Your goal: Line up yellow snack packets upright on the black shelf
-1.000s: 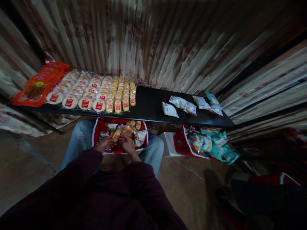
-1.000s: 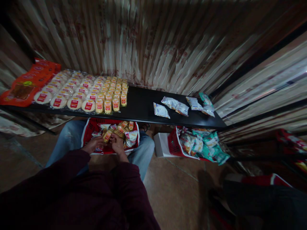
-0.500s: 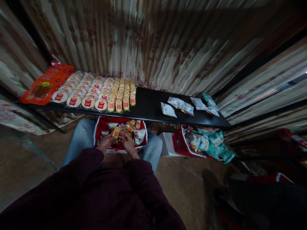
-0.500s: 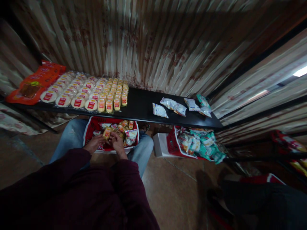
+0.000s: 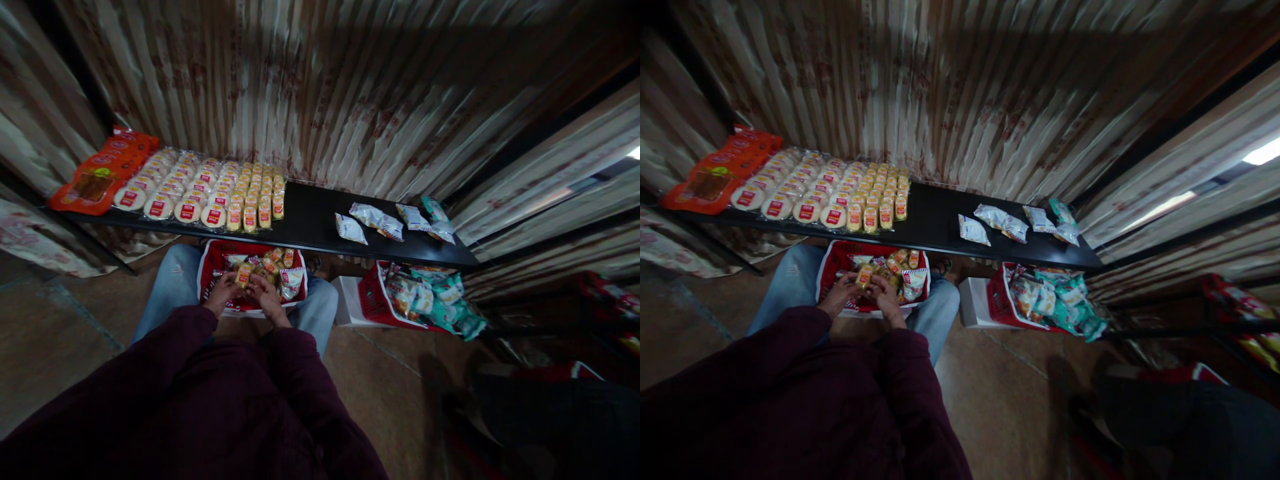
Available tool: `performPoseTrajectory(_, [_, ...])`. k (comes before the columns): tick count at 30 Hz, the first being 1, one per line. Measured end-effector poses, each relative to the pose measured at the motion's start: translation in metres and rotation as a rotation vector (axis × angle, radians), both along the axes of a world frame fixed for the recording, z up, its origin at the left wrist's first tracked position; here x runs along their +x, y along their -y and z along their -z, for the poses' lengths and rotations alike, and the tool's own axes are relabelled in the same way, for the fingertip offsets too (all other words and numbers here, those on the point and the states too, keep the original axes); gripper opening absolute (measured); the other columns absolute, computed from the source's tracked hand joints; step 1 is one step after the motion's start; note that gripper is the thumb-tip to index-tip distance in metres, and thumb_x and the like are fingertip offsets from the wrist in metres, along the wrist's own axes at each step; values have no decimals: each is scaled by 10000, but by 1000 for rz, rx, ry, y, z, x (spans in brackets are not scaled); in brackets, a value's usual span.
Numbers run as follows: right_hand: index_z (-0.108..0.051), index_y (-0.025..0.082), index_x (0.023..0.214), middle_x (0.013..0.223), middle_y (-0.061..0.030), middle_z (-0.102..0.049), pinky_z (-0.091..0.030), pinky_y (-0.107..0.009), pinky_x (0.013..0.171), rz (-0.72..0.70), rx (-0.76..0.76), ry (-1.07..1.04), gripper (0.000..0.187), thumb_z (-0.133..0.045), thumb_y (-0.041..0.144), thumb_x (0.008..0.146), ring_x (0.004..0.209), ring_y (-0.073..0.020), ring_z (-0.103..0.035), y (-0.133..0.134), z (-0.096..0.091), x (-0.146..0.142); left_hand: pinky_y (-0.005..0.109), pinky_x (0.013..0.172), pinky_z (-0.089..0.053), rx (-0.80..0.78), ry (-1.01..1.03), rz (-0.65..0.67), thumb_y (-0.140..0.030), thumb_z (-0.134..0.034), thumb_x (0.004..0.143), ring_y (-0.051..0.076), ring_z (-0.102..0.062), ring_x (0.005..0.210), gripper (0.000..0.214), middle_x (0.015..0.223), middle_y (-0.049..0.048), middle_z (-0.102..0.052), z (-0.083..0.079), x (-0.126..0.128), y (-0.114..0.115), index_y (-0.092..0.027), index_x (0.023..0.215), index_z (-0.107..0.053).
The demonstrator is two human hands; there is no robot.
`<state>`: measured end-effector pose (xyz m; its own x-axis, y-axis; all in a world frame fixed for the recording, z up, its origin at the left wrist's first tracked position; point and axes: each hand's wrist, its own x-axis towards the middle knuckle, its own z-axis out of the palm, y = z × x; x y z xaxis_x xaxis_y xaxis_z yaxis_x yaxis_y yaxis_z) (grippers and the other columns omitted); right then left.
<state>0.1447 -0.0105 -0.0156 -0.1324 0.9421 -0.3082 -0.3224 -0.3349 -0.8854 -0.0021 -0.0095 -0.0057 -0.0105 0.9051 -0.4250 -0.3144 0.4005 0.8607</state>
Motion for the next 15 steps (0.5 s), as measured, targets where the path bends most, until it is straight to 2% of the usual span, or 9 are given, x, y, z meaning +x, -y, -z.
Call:
performPoseTrajectory(3, [-642,217,994,1097,-60,-665,-542,-398,883,-4,-56,-58,375,-707,274,629,959,-214,-661,0,-3,0,244,585,-486,5,2,3,-214,-729,627,113,-620,563,447,746,-13,-655,2,0,0,-178,1018,-516])
performPoseTrajectory(6, [-641,214,995,1075,-58,-674,-541,-395,886,-6,-45,-52,373,-707,266,632,967,-215,-659,0,-6,-1,248,594,-492,-8,6,7,-208,-729,634,115,-627,579,439,773,-2,-662,2,-1,0,-176,1022,-526])
performPoseTrajectory(15, [-647,245,1015,1013,-28,-710,-557,-377,836,-7,-19,-25,388,-724,331,645,911,-199,-671,3,-8,0,242,600,-511,-40,11,-27,-197,-738,678,113,-637,621,369,837,13,-674,-9,2,0,-164,1009,-576])
